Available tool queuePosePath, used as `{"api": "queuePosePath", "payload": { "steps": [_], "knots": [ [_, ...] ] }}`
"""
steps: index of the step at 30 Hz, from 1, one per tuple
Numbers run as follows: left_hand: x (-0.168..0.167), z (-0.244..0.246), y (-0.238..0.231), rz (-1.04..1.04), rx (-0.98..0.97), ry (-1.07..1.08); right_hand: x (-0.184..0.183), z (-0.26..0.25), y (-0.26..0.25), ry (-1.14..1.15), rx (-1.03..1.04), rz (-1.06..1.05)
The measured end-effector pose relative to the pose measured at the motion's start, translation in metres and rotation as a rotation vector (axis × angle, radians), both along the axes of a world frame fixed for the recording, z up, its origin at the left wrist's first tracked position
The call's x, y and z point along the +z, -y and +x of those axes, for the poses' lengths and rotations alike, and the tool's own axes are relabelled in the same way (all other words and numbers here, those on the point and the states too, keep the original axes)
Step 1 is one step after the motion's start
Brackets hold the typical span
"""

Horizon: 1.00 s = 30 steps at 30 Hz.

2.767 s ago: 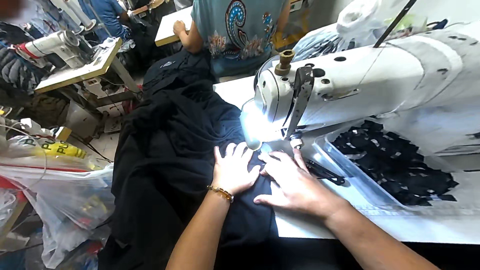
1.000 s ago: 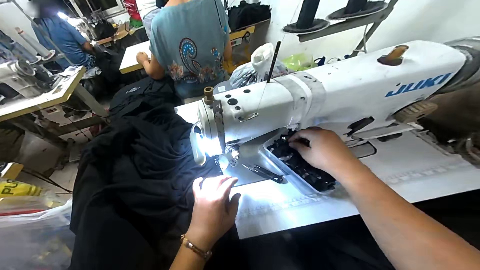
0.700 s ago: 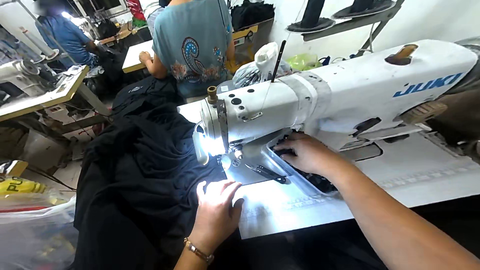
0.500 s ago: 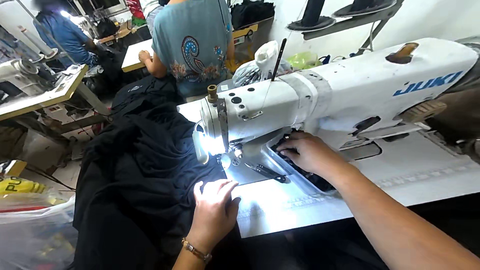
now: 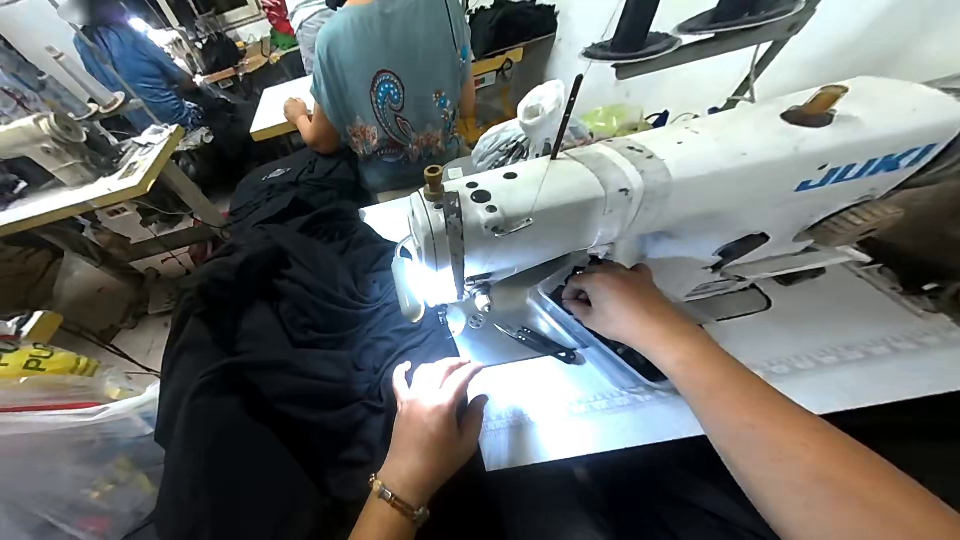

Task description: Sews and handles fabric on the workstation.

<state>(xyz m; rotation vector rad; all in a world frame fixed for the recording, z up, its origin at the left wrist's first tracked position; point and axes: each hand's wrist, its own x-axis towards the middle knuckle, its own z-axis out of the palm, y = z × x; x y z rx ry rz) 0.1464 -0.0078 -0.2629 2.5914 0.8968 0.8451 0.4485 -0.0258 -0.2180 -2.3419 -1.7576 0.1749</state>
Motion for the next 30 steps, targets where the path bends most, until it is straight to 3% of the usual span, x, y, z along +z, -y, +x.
{"api": "queuePosePath", "payload": {
  "steps": [5, 8, 12, 14, 18, 23, 27, 30],
  "knots": [
    [0.001, 0.0, 0.002, -0.047, -0.003, 0.025, 0.005, 0.01, 0.011, -0.255, -0.077, 0.16],
    [0.004, 0.01, 0.006, -0.18, -0.022, 0.191, 0.011, 0.011, 0.022, -0.392, -0.114, 0.367],
    [0.029, 0.038, 0.022, -0.748, -0.065, 0.542, 0.017, -0.022, 0.041, -0.918, -0.133, 0.606],
    [0.039, 0.052, 0.029, -1.005, -0.103, 0.675, 0.019, -0.055, 0.051, -1.223, -0.103, 0.619],
    [0.038, 0.066, 0.038, -1.283, -0.099, 0.938, -0.007, -0.106, 0.062, -1.476, -0.02, 0.668],
    [0.03, 0.051, 0.04, -1.162, 0.063, 0.937, -0.032, -0.121, 0.062, -1.304, 0.113, 0.689],
    [0.029, 0.034, 0.038, -0.837, 0.094, 0.683, -0.013, -0.11, 0.059, -0.888, 0.241, 0.576],
    [0.029, 0.023, 0.038, -0.821, 0.064, 0.641, 0.0, -0.101, 0.059, -0.759, 0.281, 0.413]
  ]
}}
